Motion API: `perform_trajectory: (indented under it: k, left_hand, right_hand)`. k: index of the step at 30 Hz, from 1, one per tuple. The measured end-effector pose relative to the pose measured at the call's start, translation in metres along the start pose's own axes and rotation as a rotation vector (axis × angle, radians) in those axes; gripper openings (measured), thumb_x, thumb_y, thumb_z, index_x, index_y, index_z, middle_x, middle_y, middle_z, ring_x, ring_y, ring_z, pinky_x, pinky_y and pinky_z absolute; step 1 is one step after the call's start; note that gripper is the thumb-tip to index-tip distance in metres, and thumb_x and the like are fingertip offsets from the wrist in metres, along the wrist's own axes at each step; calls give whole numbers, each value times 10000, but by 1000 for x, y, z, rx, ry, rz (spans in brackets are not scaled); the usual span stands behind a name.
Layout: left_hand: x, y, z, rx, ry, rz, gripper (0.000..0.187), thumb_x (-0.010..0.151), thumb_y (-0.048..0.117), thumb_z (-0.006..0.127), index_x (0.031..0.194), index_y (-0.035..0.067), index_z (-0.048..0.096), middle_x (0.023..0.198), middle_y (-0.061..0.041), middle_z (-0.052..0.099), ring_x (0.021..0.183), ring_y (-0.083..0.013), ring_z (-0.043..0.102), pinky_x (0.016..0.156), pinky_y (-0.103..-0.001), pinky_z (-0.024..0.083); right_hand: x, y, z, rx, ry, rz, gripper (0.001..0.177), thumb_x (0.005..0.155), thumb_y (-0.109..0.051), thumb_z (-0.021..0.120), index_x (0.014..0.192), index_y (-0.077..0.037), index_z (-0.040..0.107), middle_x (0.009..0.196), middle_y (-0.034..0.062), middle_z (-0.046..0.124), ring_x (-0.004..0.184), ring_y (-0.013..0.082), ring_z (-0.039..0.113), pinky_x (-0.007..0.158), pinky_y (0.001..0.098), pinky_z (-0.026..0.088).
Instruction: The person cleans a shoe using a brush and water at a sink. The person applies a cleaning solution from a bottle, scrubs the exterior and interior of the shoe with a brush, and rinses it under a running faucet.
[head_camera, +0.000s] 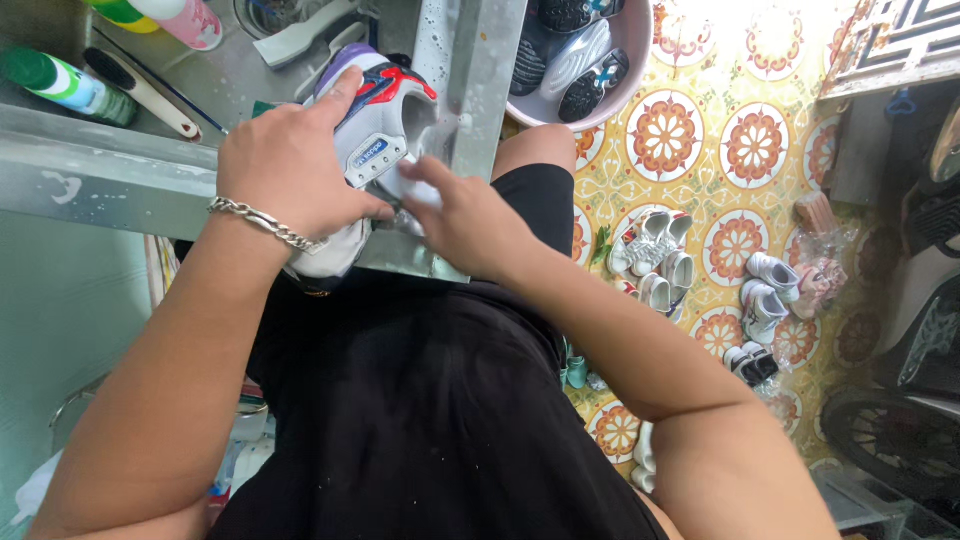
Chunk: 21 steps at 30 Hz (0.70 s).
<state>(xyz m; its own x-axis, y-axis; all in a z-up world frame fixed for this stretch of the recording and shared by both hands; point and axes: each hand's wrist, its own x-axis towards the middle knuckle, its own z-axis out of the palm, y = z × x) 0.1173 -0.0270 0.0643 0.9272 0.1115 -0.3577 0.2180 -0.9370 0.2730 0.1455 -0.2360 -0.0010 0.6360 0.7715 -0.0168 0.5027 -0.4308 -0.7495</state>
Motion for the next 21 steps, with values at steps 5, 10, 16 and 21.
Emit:
perform_trajectory:
  k: [5, 10, 16, 21]
  left_hand:
    - [-4, 9, 5, 37, 0, -13, 1313, 511, 524, 979, 1616, 178, 361, 1014, -210, 698, 935, -382, 696, 822, -465, 554]
    - [-2, 2, 3, -22, 20, -2, 1285, 481, 527, 988, 1570, 185, 397, 1001, -203, 695, 939, -399, 687, 793, -486, 547]
    - [-6, 7, 5, -3, 31, -14, 1265, 522, 505, 975, 1598, 203, 382, 996, -207, 685, 910, -407, 691, 786, -483, 549]
    - [-3, 6, 1, -10, 25, 2, 1266, 503, 542, 979, 1573, 213, 389, 981, -204, 685, 908, -399, 690, 783, -486, 547]
  right_hand:
    - [34, 9, -5, 18, 123, 290, 323, 965, -154, 634, 1284, -110, 604, 1009, 254, 737, 975, 465, 689, 848, 528, 530]
    - [-2, -6, -6, 101, 63, 117, 331, 970, -209, 687, 1262, -87, 591, 1001, 284, 709, 1006, 478, 684, 846, 508, 554]
    - [29, -1, -4, 40, 61, 330, 323, 992, -191, 631, 1303, -112, 600, 986, 275, 733, 961, 478, 688, 840, 522, 545]
    - [0, -2, -14, 134, 54, 284, 342, 943, -215, 673, 1258, -107, 600, 1045, 248, 740, 903, 429, 740, 776, 490, 569]
